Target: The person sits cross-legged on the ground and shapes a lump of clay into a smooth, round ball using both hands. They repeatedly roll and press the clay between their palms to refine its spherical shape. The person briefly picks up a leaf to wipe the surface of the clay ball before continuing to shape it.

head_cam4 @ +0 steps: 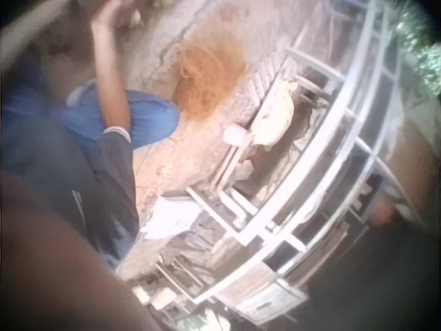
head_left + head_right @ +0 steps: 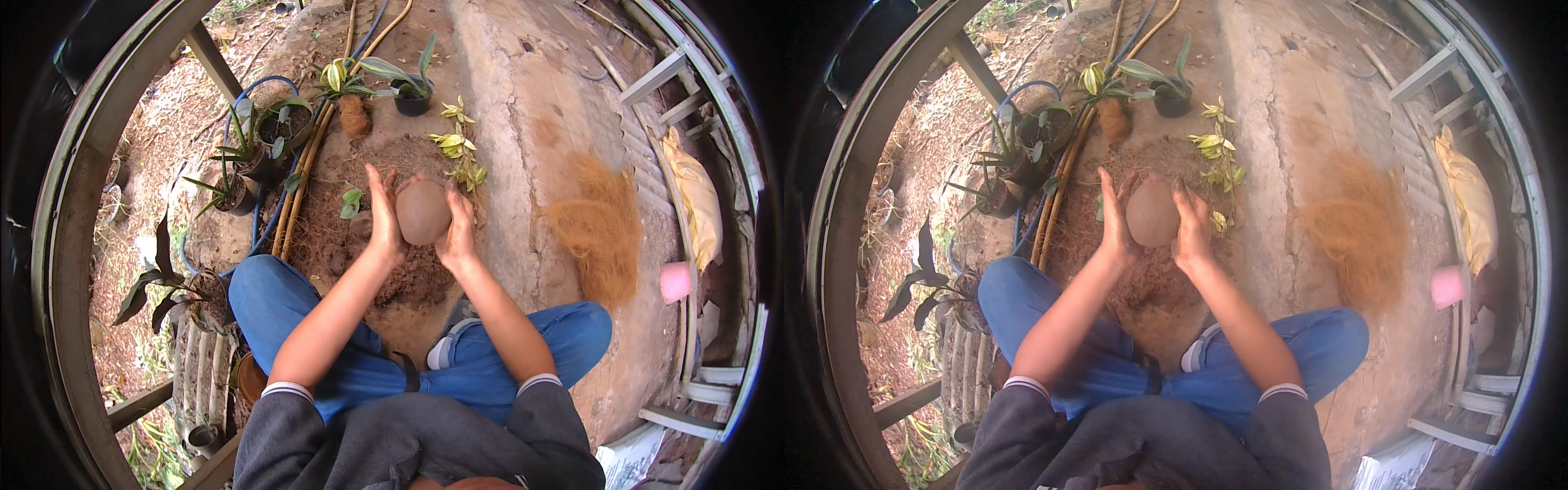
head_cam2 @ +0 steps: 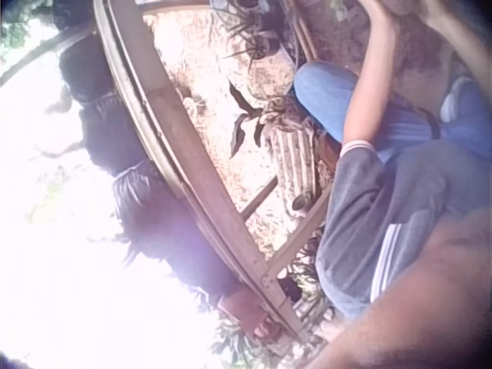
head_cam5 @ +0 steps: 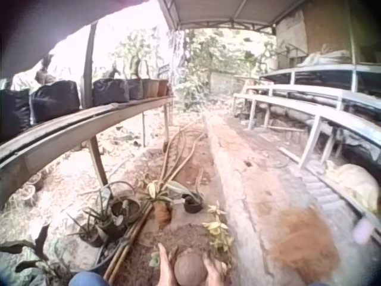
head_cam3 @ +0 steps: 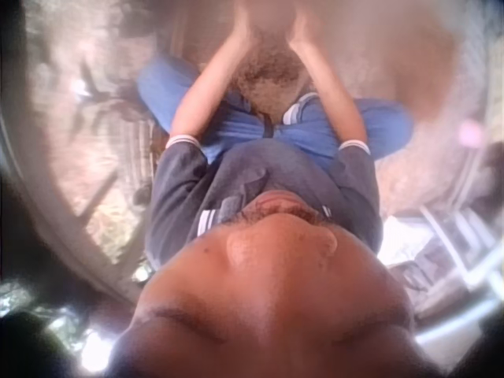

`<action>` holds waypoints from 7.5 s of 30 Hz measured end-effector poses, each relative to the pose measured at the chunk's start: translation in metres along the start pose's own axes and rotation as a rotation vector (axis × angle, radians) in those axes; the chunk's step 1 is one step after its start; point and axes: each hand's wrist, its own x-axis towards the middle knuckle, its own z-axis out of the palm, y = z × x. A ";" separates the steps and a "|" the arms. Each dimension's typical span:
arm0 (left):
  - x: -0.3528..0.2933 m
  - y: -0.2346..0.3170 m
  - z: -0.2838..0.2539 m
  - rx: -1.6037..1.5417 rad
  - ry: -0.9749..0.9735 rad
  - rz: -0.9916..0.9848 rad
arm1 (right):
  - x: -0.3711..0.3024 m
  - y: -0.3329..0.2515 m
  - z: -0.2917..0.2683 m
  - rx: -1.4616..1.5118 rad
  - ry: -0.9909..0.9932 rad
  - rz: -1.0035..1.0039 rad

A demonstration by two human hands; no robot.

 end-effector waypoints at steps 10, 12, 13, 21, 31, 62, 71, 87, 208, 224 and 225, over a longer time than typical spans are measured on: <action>0.007 0.019 -0.009 0.026 -0.063 -0.074 | -0.001 -0.012 0.001 0.041 0.119 0.309; -0.001 0.020 -0.002 0.061 -0.148 -0.086 | 0.003 -0.015 -0.001 -0.087 -0.001 0.022; -0.005 0.018 0.002 0.078 -0.191 -0.093 | 0.003 -0.016 0.001 -0.046 -0.015 -0.018; 0.005 0.011 -0.007 0.337 -0.183 0.123 | -0.005 -0.007 0.009 -0.085 -0.026 -0.014; -0.004 0.007 -0.006 -0.077 -0.174 -0.143 | 0.003 -0.023 0.001 0.163 -0.076 -0.075; -0.004 0.001 0.000 -0.018 -0.228 0.013 | -0.001 -0.033 0.007 -0.478 0.053 -0.446; 0.002 0.004 -0.007 -0.233 -0.293 -0.025 | 0.001 -0.027 0.005 -0.105 -0.249 -0.301; -0.022 -0.004 0.010 -0.033 -0.268 0.083 | 0.001 -0.040 0.008 -0.482 0.065 -0.589; -0.003 0.008 0.000 -0.110 -0.309 -0.045 | -0.006 -0.017 0.015 -0.641 -0.002 -0.720; -0.007 -0.007 0.005 -0.026 -0.169 0.014 | -0.002 -0.017 0.015 -0.687 0.113 -0.626; -0.002 -0.007 -0.001 0.061 -0.150 0.046 | -0.003 -0.012 0.015 -0.571 0.116 -0.515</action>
